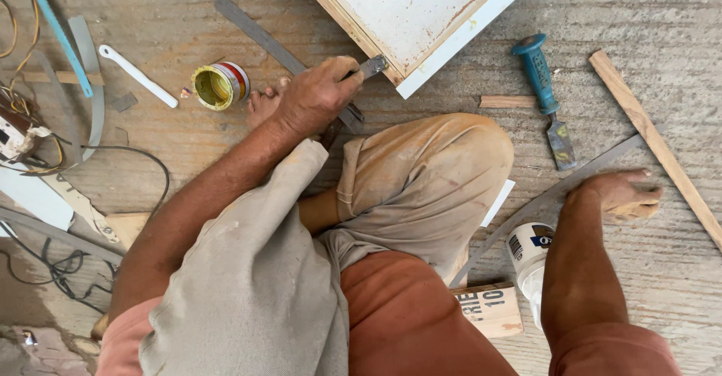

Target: The person sits on the workshop floor and uses a small stick to scoop yellow paste from a tin and spread it along the edge of a flat metal file. They then hold the file against the edge of a white wooden frame and rub it along the edge, and finally set the file inside the frame.

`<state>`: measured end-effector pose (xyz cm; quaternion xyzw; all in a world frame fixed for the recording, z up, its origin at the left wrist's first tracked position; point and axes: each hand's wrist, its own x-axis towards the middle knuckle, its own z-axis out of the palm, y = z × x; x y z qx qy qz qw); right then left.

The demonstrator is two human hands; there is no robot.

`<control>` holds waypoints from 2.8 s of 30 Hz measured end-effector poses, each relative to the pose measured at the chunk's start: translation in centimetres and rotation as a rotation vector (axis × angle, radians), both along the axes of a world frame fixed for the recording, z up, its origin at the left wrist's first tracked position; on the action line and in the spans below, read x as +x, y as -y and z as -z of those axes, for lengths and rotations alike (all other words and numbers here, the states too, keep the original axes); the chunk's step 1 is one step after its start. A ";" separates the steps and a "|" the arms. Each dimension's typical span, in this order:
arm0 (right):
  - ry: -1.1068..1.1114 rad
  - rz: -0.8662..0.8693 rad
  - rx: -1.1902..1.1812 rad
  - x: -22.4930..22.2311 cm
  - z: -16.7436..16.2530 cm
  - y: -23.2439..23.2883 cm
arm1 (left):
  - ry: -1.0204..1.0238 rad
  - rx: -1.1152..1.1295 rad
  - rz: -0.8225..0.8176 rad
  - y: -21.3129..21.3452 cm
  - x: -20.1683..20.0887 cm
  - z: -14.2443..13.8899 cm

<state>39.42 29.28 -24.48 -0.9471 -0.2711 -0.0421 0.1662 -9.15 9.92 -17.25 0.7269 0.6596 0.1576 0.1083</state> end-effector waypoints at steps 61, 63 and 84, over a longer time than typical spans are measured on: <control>0.056 0.039 -0.065 0.2 0.0 0.3 | 0.154 0.234 -0.457 -2.2 -8.0 2.9; 0.017 0.029 -0.051 0.1 0.0 0.2 | 0.330 0.308 -0.526 -1.9 -9.4 2.9; -0.236 -0.011 0.010 0.5 0.1 0.5 | 0.517 -0.133 -0.270 0.2 0.6 2.6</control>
